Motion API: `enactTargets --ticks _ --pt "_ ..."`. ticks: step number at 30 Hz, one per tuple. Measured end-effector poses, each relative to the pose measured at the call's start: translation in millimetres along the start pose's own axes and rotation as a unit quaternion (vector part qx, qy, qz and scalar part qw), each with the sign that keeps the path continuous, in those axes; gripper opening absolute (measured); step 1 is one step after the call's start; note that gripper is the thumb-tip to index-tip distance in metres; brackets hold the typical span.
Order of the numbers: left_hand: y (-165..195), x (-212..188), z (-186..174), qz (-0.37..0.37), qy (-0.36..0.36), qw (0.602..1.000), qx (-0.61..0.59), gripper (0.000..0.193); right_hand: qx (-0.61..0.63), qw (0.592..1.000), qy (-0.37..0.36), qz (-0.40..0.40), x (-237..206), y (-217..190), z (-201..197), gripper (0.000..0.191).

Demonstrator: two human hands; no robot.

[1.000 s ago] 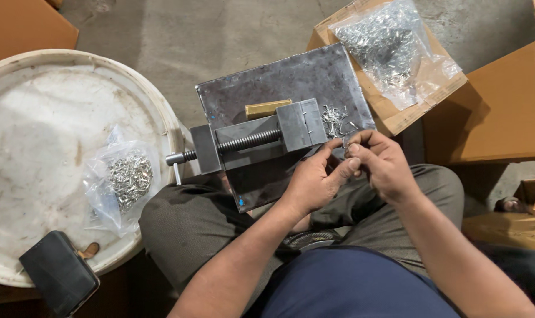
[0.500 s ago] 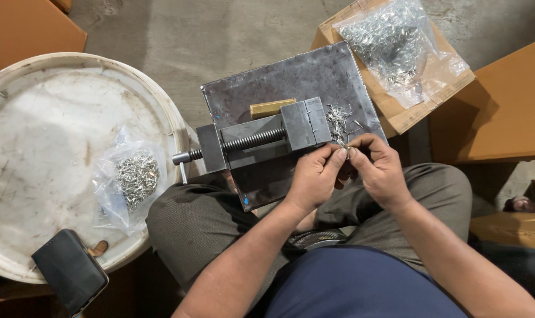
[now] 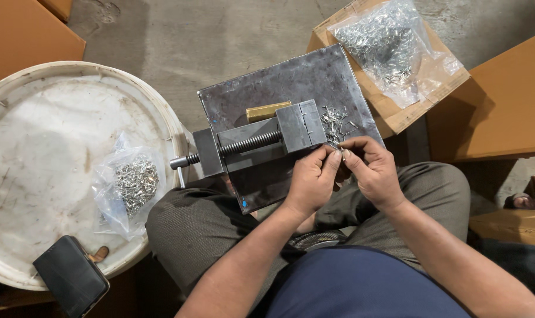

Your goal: The person assembles small metal chain links and pins by hand, occasionally using a small tool to press them together while working over a metal block and vise.

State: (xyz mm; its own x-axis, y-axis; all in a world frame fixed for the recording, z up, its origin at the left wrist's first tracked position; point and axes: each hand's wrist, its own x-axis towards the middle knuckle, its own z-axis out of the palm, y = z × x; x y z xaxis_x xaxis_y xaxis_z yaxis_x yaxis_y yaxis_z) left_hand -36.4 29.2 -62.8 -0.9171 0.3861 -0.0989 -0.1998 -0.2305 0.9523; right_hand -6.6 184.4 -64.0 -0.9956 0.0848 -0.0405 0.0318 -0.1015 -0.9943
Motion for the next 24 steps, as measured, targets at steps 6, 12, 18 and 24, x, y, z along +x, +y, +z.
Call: enactTargets --ticks 6,12,18,24 --pt "14 -7 5 0.088 0.063 0.979 0.171 0.018 -0.019 1.0 -0.003 0.005 -6 -4 3 0.024" --pt "18 -7 6 0.162 0.078 0.951 0.251 0.017 -0.005 1.0 0.004 0.013 -5 2 2 0.022" --pt "24 -6 4 0.077 0.062 0.972 0.215 0.02 -0.012 0.999 0.011 0.034 -1 5 1 0.021" --pt "29 -5 2 0.052 0.035 0.974 0.219 0.019 0.045 0.995 -0.008 0.091 5 1 -8 0.021"
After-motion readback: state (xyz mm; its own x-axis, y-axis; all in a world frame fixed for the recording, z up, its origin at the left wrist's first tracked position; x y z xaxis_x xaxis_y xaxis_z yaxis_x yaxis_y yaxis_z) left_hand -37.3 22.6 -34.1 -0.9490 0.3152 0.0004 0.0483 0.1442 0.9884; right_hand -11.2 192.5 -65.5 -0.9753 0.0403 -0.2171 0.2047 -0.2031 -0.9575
